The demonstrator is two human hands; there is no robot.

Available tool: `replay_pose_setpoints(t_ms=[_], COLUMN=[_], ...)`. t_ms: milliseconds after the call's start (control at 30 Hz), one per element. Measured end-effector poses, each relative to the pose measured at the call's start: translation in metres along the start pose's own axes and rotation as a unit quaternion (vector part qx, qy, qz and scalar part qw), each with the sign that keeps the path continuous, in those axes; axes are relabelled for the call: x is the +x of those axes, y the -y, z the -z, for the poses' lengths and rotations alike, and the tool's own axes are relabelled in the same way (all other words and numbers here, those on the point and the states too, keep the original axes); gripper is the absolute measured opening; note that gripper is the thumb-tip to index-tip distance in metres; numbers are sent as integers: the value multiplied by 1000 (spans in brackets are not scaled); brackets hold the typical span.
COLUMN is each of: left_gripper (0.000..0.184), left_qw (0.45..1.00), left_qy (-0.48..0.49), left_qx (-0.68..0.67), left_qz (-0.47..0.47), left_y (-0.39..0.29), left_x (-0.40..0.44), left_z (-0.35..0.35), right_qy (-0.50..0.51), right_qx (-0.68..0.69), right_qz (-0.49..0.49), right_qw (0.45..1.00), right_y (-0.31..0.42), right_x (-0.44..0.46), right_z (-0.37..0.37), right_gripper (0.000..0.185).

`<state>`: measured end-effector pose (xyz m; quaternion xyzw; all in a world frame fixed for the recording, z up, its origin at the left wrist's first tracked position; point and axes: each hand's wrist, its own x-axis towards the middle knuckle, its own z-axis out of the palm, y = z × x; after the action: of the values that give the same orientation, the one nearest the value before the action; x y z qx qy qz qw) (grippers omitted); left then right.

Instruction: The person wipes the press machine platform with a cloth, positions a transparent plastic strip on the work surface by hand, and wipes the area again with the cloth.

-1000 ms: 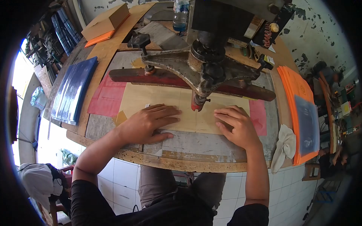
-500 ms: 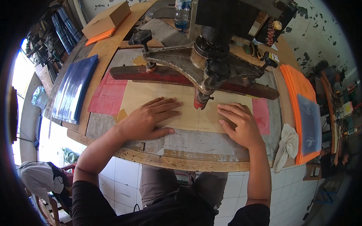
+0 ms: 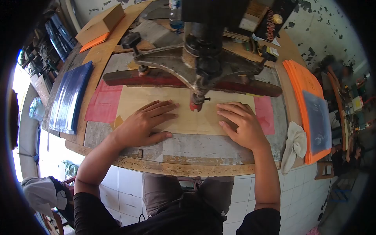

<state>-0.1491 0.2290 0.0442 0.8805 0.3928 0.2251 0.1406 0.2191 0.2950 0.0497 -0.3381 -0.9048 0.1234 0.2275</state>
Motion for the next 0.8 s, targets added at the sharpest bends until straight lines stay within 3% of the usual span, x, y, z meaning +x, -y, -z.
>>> replay_pose_setpoints(t_ms=[800], left_gripper=[52], left_qw=[1000], left_qy=[7], left_qx=[6], left_qz=[14], left_y=[-4], left_x=[3], left_z=[6], right_qy=[-8], right_qx=[-17], right_qz=[10], right_qw=[1000], right_y=[-5], right_x=[-4], right_z=[2], right_gripper=[28])
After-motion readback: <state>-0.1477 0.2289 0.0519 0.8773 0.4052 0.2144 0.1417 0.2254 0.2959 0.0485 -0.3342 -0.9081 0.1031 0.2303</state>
